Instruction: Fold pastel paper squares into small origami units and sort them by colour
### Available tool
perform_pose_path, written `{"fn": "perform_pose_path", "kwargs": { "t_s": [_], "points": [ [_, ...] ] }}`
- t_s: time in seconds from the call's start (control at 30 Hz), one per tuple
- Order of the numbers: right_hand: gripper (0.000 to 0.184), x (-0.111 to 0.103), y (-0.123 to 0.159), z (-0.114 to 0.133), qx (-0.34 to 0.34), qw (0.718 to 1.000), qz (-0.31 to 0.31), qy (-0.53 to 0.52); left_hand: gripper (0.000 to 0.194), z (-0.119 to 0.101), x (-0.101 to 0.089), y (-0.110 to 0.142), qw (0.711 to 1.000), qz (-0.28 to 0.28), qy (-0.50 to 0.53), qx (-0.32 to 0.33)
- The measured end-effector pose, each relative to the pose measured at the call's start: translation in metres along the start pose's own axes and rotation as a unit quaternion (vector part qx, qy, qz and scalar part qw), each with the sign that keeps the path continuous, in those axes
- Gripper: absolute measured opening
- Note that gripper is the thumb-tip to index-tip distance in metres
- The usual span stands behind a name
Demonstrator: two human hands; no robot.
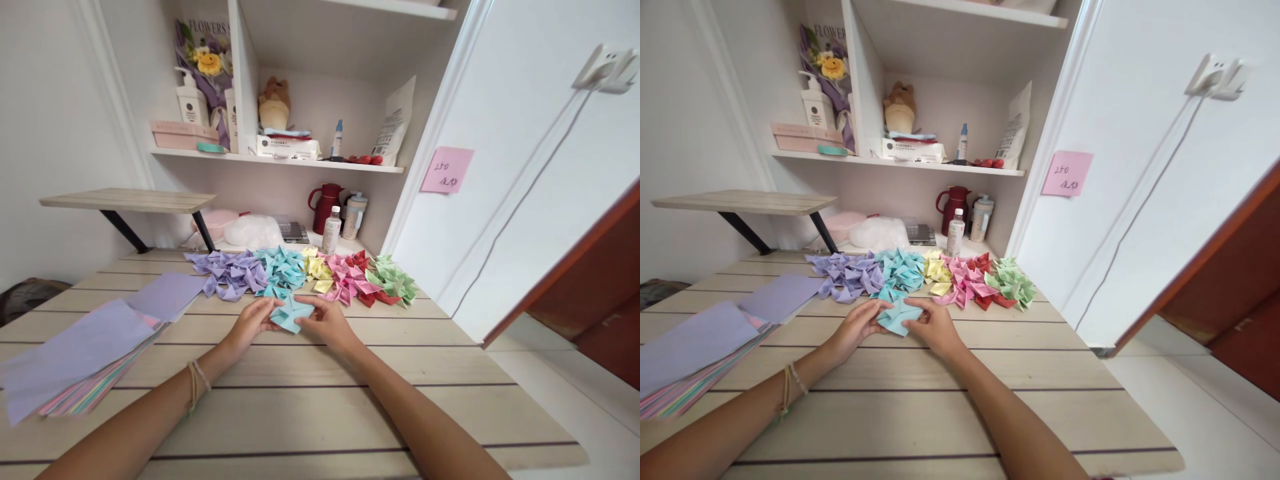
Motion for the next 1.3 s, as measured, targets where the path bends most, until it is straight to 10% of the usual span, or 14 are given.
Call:
{"fn": "perform_pose_path", "kwargs": {
  "t_s": [0.5, 0.8, 1.3],
  "points": [
    [0.024, -0.012, 0.004, 0.014, -0.07, 0.946, -0.029, 0.317, 0.034, 0.007, -0.002, 0.0, 0.986, 0.046, -0.156, 0.021],
    [0.021, -0.007, 0.001, 0.01, -0.057, 0.989, -0.021, 0.136, 0.031, 0.001, 0.0, 0.002, 0.978, 0.067, -0.196, 0.021],
    [0.013, 0.003, 0.007, 0.011, -0.087, 0.98, 0.038, 0.177, 0.028, -0.002, 0.002, 0.007, 0.982, 0.07, -0.172, 0.031]
  ]
}}
Point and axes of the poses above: each hand's wrist, its own y-axis away from the middle knuckle, its own x-axis out of the palm, z = x × y, the point moved 1 cm from there along -y, towards the middle knuckle, and after that the axes turned 9 degrees about y, right-handed, at the moved point
